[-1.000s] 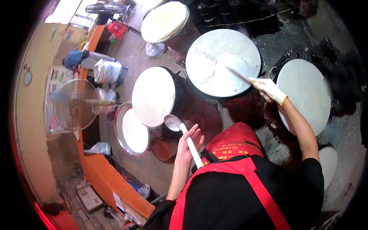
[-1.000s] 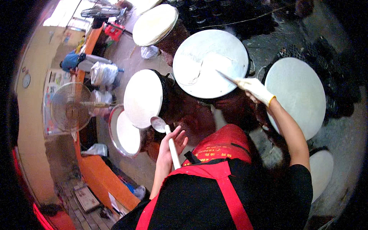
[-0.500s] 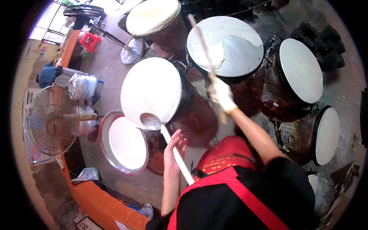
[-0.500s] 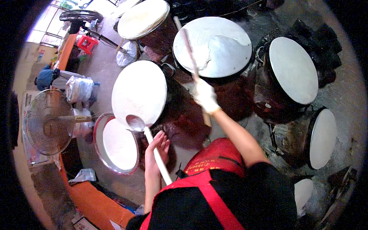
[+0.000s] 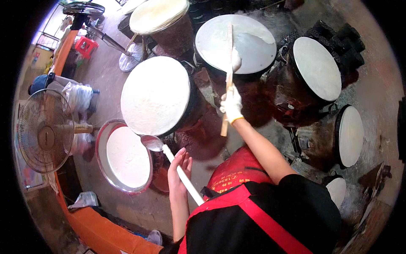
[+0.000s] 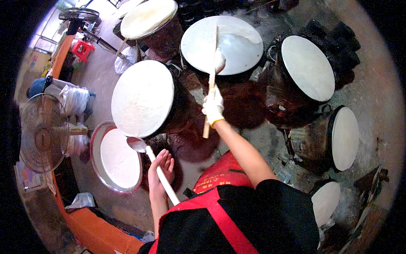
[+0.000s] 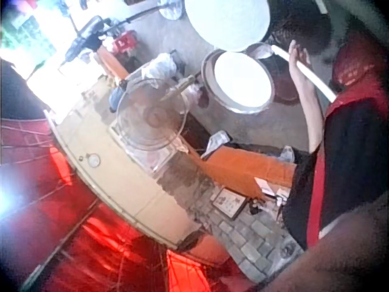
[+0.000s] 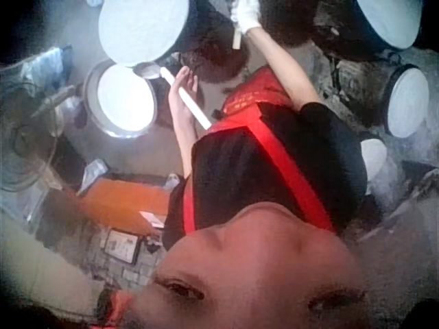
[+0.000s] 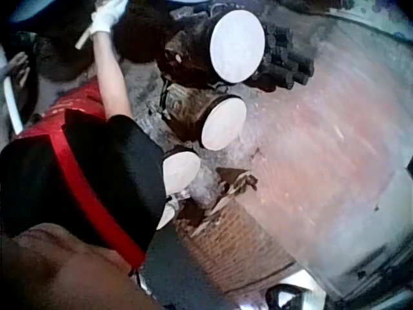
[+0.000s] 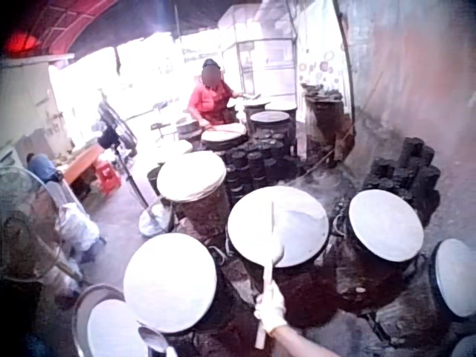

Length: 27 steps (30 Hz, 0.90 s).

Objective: The person prepares thin crepes by ladling batter onto several hot circular griddles and spreading it into circles with a wooden stick.

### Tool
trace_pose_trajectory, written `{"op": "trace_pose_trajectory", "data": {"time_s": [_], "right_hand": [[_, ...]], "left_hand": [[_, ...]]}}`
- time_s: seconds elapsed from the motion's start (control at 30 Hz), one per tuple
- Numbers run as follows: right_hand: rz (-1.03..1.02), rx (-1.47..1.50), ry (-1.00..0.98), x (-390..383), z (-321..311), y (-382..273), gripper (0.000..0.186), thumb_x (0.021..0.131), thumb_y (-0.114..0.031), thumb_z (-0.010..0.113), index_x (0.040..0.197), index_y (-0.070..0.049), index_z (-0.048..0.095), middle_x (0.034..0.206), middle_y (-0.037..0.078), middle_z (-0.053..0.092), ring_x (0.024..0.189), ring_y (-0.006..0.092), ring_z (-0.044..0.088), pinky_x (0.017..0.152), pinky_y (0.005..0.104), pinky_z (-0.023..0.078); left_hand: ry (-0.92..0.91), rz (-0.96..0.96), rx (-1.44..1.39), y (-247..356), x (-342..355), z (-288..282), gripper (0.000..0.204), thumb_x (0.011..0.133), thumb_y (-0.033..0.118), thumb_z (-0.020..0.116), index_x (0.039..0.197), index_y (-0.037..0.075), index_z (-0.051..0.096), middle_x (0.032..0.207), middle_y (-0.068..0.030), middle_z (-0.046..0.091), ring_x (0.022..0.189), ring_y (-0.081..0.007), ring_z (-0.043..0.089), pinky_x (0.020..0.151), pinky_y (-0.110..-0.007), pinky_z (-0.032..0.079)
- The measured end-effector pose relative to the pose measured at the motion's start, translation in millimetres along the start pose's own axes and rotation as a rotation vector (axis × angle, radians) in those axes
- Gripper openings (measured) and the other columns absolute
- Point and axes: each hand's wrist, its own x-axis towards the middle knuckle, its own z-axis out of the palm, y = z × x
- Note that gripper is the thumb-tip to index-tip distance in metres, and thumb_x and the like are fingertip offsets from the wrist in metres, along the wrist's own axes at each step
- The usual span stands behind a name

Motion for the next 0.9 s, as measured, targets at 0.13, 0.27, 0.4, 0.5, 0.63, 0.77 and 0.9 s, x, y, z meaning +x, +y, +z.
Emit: {"op": "trace_pose_trajectory", "data": {"time_s": [0.13, 0.27, 0.4, 0.5, 0.63, 0.77, 0.9], "right_hand": [[-0.005, 0.0, -0.051, 4.4, -46.6, -38.3, 0.036, 0.099, -0.033, 0.037, 0.135, -0.029, 0.037, 0.066, -0.002, 0.043, 0.042, 0.0063, 0.037, 0.035, 0.0216, 0.032], [0.073, 0.333, -0.031, 20.6, -20.1, -62.8, 0.033, 0.098, -0.032, 0.039, 0.131, -0.027, 0.043, 0.063, -0.001, 0.043, 0.038, 0.0078, 0.035, 0.031, 0.0253, 0.03], [0.164, -0.108, -0.344, 7.6, -17.1, -33.2, 0.032, 0.097, -0.031, 0.044, 0.128, -0.025, 0.048, 0.061, -0.001, 0.045, 0.038, 0.0081, 0.035, 0.032, 0.0249, 0.032], [0.246, 0.0, -0.273, 6.1, -80.2, -39.6, 0.037, 0.098, -0.029, 0.041, 0.135, -0.03, 0.039, 0.062, 0.0, 0.046, 0.037, 0.0079, 0.033, 0.031, 0.0236, 0.028], [0.214, 0.011, -0.262, 16.8, -159.7, -81.5, 0.037, 0.098, -0.03, 0.038, 0.135, -0.029, 0.037, 0.064, 0.002, 0.045, 0.037, 0.009, 0.034, 0.031, 0.0242, 0.029], [0.166, 0.194, -0.243, 37.5, -145.2, -102.2, 0.035, 0.098, -0.03, 0.04, 0.132, -0.028, 0.039, 0.064, 0.002, 0.046, 0.038, 0.0091, 0.036, 0.032, 0.0241, 0.03], [0.24, -0.172, -0.606, 22.8, -142.6, -110.7, 0.037, 0.096, -0.034, 0.046, 0.131, -0.024, 0.045, 0.061, -0.004, 0.044, 0.038, 0.0045, 0.031, 0.033, 0.0206, 0.025]], "left_hand": [[-0.025, 0.002, 0.015, -7.4, 0.1, 10.4, 0.036, 0.087, 0.014, 0.054, 0.117, -0.004, 0.054, 0.116, -0.0132, 0.058, 0.11, -0.0226, 0.052, 0.1, -0.034, 0.04], [-0.067, 0.007, 0.038, -17.4, 3.5, 34.4, 0.036, 0.086, 0.014, 0.055, 0.117, -0.005, 0.055, 0.117, -0.0126, 0.058, 0.108, -0.0218, 0.053, 0.099, -0.034, 0.041], [-0.104, -0.01, 0.056, -23.4, 3.5, 63.1, 0.033, 0.086, 0.014, 0.056, 0.114, -0.004, 0.056, 0.114, -0.0109, 0.06, 0.106, -0.0192, 0.055, 0.096, -0.032, 0.043], [-0.109, 0.007, 0.031, -28.7, 2.8, 74.6, 0.027, 0.086, 0.012, 0.059, 0.109, -0.001, 0.059, 0.108, -0.0082, 0.063, 0.103, -0.0162, 0.057, 0.094, -0.031, 0.044], [-0.067, -0.009, 0.066, -50.1, 12.8, 94.9, 0.024, 0.086, 0.014, 0.059, 0.105, -0.001, 0.061, 0.106, -0.0098, 0.063, 0.1, -0.0175, 0.059, 0.093, -0.03, 0.046], [-0.145, -0.113, 0.028, -67.4, 10.4, 134.2, 0.019, 0.088, 0.012, 0.056, 0.097, -0.003, 0.061, 0.098, -0.0137, 0.064, 0.098, -0.0242, 0.061, 0.087, -0.033, 0.051], [-0.182, -0.178, -0.036, -78.3, 11.3, 157.7, 0.014, 0.089, 0.014, 0.055, 0.081, 0.003, 0.058, 0.08, -0.0091, 0.061, 0.082, -0.0215, 0.061, 0.08, -0.033, 0.052]]}}
